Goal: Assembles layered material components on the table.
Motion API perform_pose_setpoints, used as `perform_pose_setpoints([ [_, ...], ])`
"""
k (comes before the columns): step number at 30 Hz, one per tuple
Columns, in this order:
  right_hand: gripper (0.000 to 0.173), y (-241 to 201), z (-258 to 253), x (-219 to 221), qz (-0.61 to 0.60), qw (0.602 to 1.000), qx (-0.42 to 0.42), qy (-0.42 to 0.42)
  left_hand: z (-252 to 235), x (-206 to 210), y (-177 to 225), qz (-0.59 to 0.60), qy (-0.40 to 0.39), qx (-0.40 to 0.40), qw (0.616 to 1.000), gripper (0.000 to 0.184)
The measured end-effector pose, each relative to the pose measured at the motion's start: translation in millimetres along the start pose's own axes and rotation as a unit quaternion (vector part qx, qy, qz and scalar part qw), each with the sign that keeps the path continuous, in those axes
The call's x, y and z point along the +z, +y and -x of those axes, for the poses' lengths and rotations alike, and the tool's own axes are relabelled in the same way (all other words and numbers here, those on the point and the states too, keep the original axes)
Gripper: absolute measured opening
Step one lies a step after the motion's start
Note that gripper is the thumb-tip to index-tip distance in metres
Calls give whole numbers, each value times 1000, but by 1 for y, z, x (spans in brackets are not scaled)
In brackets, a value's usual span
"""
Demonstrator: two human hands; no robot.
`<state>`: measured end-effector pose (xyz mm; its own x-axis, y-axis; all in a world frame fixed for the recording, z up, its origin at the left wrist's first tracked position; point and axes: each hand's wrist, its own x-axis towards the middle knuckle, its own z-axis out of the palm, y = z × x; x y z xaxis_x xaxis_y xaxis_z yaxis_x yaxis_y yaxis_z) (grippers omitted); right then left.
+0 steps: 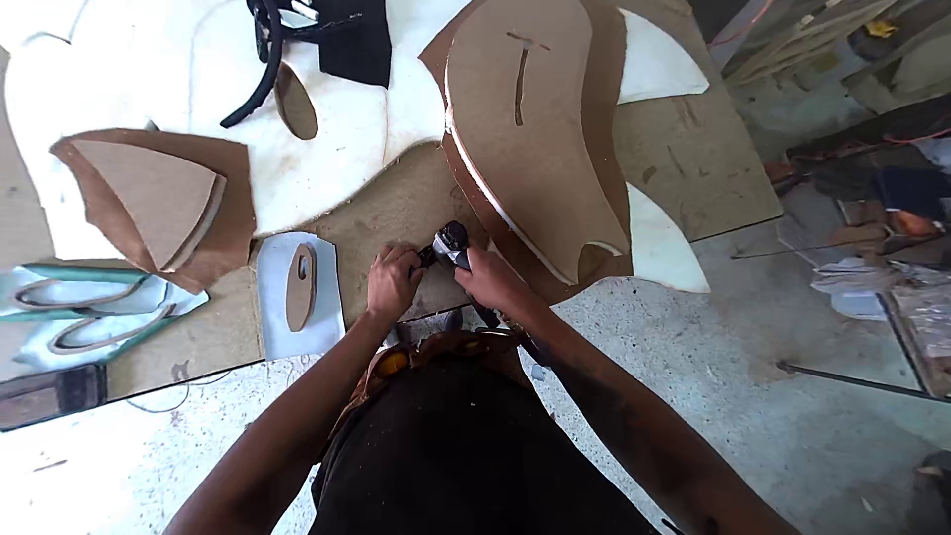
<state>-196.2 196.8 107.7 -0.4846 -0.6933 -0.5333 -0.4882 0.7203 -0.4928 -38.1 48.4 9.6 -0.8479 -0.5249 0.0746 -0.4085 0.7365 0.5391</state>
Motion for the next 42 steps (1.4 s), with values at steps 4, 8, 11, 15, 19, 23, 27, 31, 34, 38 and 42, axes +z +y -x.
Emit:
perform_pose_setpoints([
  [4, 31, 16, 6, -8, -75, 997, 3, 20, -1, -1, 1, 39, 8, -56, 998, 11],
  [8, 30, 19, 13, -15, -61, 998, -11, 32, 5, -6, 2, 45, 35, -75, 996, 29],
  [11, 29, 15, 12, -11, -43, 998, -16, 33, 14, -8, -1, 19, 20, -59, 998, 32],
  [15, 29, 5, 8, -2, -30, 998, -12, 50, 17, -9, -5, -27, -19, -76, 997, 29],
  [19, 29, -5, 3, 4, 12, 999, -6, 49, 13, -12, -7, -1, -11, -42, 999, 16],
  [23, 30, -7, 4, 11, 23, 998, 7, 55, 9, -9, -17, 43, -9, -22, 999, 12],
  [27, 30, -7, 3, 17, 23, 998, 16, 58, 2, -7, -25, 70, 5, -13, 997, 13],
  [31, 30, -5, 2, 22, 0, 997, 34, 62, -2, -4, -31, 88, 18, -21, 996, 14],
  [34, 32, 2, 3, 27, -43, 997, 26, 65, -2, -3, -36, 71, 28, 20, 997, 16],
  [38, 32, -7, 17, 30, -65, 996, 21, 61, -4, -3, -44, 79, 39, 49, 995, 17],
  [42, 25, -26, 26, 40, -55, 996, 31, 58, -4, -2, -50, 105, 29, 49, 993, 20],
])
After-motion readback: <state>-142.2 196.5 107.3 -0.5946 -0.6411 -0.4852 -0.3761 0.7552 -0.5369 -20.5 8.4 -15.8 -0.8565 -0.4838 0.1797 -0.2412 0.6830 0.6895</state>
